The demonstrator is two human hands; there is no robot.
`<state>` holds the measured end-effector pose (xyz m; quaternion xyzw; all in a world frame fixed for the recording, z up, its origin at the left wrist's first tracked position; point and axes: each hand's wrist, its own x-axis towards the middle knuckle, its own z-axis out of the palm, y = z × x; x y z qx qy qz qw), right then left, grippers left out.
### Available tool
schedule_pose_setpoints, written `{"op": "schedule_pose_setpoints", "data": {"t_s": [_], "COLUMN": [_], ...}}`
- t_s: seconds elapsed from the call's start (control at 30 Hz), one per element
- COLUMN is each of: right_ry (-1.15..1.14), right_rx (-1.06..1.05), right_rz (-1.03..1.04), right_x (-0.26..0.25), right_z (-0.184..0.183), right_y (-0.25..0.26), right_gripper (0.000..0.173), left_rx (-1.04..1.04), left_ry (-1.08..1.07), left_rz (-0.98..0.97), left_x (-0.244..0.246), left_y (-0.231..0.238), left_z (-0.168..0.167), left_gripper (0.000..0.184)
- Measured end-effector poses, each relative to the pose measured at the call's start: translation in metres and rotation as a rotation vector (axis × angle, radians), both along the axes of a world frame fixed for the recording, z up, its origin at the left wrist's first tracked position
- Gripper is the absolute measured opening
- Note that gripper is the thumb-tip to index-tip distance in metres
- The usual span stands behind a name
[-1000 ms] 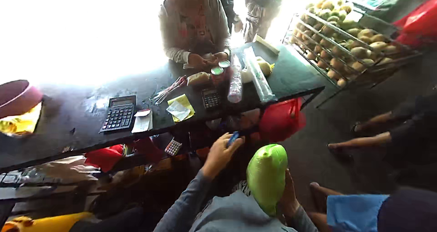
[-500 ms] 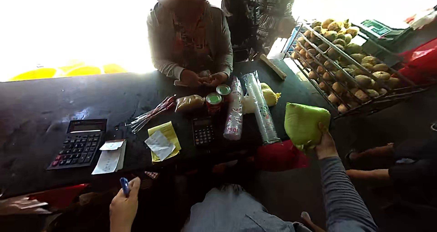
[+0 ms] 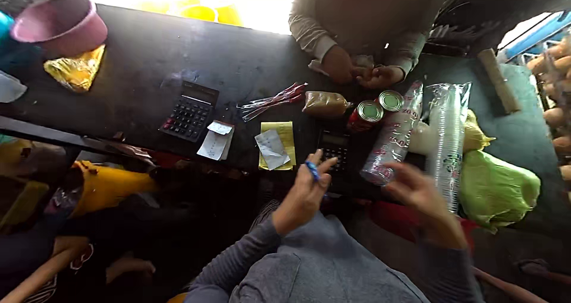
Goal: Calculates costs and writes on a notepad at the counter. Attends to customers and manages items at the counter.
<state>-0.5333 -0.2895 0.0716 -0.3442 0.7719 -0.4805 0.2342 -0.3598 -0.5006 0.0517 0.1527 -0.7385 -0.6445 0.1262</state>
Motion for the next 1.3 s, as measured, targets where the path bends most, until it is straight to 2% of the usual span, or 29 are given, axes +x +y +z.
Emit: {"op": "schedule_pose_setpoints", "data": {"t_s": [0.03, 0.07, 0.13, 0.17, 0.2, 0.23, 0.27, 0.33, 0.37, 0.47, 0.6, 0.77, 0.87, 0.93, 1.07, 1.17, 1.3], "right_ry": [-0.094, -0.168, -0.230, -0.252, -0.277, -0.309, -0.337, -0.363, -0.351, -0.290, -0.238, -0.188, -0.075, -0.081, -0.095, -0.067, -0.223], "right_rx": [-0.039, -0.080, -0.122, -0.136, -0.163, -0.192, -0.222, -0.312, -0.363, -0.505, -0.481, -0.379, -0.342, -0.358, -0.405, -0.470, -0.438], "right_rz": [0.169, 0.254, 0.254, 0.230, 0.210, 0.183, 0.123, -0.080, -0.207, -0.441, -0.401, -0.352, -0.412, -0.438, -0.532, -0.558, -0.560], "right_x": [0.026, 0.047, 0.074, 0.081, 0.086, 0.089, 0.091, 0.093, 0.094, 0.096, 0.104, 0.110, 0.116, 0.118, 0.115, 0.115, 0.112], "right_z": [-0.007, -0.015, -0.025, -0.029, -0.034, -0.038, -0.044, -0.058, -0.066, -0.089, -0.106, -0.137, -0.146, -0.144, -0.149, -0.155, -0.139], "right_y": [-0.035, -0.063, -0.102, -0.115, -0.126, -0.135, -0.141, -0.151, -0.158, -0.188, -0.235, -0.289, -0.294, -0.293, -0.297, -0.302, -0.295], "right_gripper": [0.049, 0.042, 0.018, 0.009, 0.008, 0.014, 0.017, 0.021, 0.028, 0.050, 0.057, 0.038, 0.037, 0.035, 0.021, 0.015, 0.019], "left_rx": [-0.030, -0.071, -0.187, -0.227, -0.251, -0.267, -0.317, -0.582, -0.706, -0.872, -0.877, -0.851, -0.919, -0.961, -0.977, -1.017, -1.025], "left_ry": [0.031, 0.051, 0.054, 0.044, 0.021, -0.002, -0.020, -0.062, -0.121, -0.304, -0.264, -0.137, -0.060, -0.052, -0.146, -0.206, -0.202], "left_rz": [-0.071, -0.137, -0.231, -0.269, -0.323, -0.334, -0.265, -0.014, 0.069, 0.089, -0.091, -0.194, -0.141, -0.082, 0.001, -0.012, -0.060], "left_x": [-0.005, -0.008, -0.007, -0.003, 0.002, 0.009, 0.016, 0.028, 0.033, 0.041, 0.036, 0.029, 0.030, 0.031, 0.034, 0.038, 0.035], "left_y": [0.001, -0.001, -0.018, -0.033, -0.054, -0.076, -0.098, -0.143, -0.164, -0.198, -0.205, -0.218, -0.219, -0.216, -0.216, -0.218, -0.219], "left_z": [0.003, 0.006, 0.011, 0.011, 0.008, 0.002, -0.012, -0.057, -0.080, -0.123, -0.128, -0.131, -0.143, -0.147, -0.147, -0.147, -0.146], "left_gripper": [0.051, 0.050, 0.049, 0.050, 0.055, 0.060, 0.065, 0.059, 0.057, 0.065, 0.052, 0.049, 0.060, 0.066, 0.071, 0.075, 0.077]}}
